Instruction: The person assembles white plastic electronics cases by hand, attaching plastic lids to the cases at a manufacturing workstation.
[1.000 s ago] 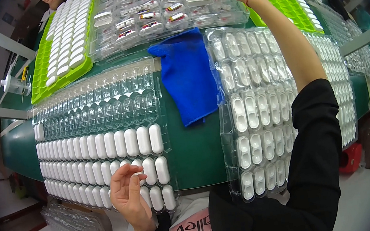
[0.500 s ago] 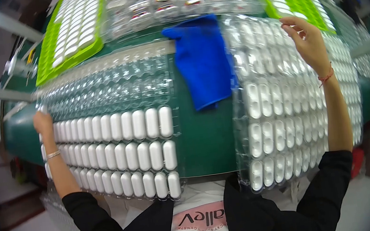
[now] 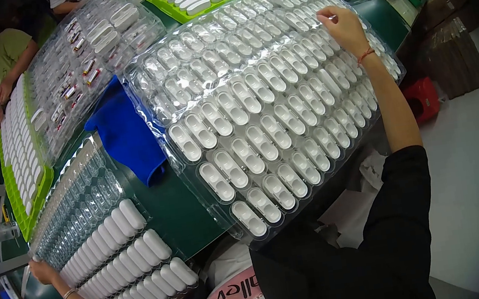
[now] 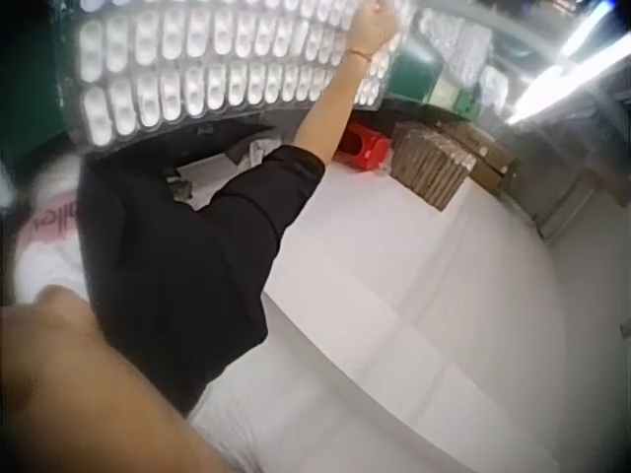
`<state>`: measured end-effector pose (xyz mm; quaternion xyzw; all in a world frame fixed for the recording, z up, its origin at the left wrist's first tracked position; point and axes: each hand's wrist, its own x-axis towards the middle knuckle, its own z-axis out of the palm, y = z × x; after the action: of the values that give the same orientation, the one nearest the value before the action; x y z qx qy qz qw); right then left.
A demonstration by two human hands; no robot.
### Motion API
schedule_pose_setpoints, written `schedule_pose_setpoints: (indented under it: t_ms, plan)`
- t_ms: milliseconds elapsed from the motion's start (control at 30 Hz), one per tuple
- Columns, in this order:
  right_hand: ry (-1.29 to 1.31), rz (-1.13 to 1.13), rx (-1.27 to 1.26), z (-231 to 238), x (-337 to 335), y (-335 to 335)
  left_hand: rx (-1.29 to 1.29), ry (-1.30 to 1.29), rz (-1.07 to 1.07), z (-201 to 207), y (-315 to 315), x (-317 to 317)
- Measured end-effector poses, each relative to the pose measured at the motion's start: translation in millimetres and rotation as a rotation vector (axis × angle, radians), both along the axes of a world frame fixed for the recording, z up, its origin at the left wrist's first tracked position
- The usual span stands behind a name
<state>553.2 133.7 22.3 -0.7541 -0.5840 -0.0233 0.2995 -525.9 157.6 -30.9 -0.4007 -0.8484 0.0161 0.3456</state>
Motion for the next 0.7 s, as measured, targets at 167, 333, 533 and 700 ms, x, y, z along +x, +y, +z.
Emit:
schedule_pose_setpoints:
  t_ms: [167, 333, 533, 700]
  plan:
    - [-0.242, 0.089, -0.073, -8.4, -24.1, 31.8, 0.213, -0.154, -0.618, 63.7, -16.7, 239.6]
    - [-0.228, 0.076, -0.12, -12.7, -10.9, 47.6, 0.416, -0.576, -0.871, 93.6, -121.6, 394.2]
    - [0.637, 0.695, -0.15, 34.6, -206.4, 15.5, 0.499, -1.572, -0.976, 72.8, -178.4, 505.4]
    - [0.77, 1.153, -0.338, 36.0, -318.0, -21.3, 0.43, -1.971, -1.116, 60.6, -166.3, 537.6]
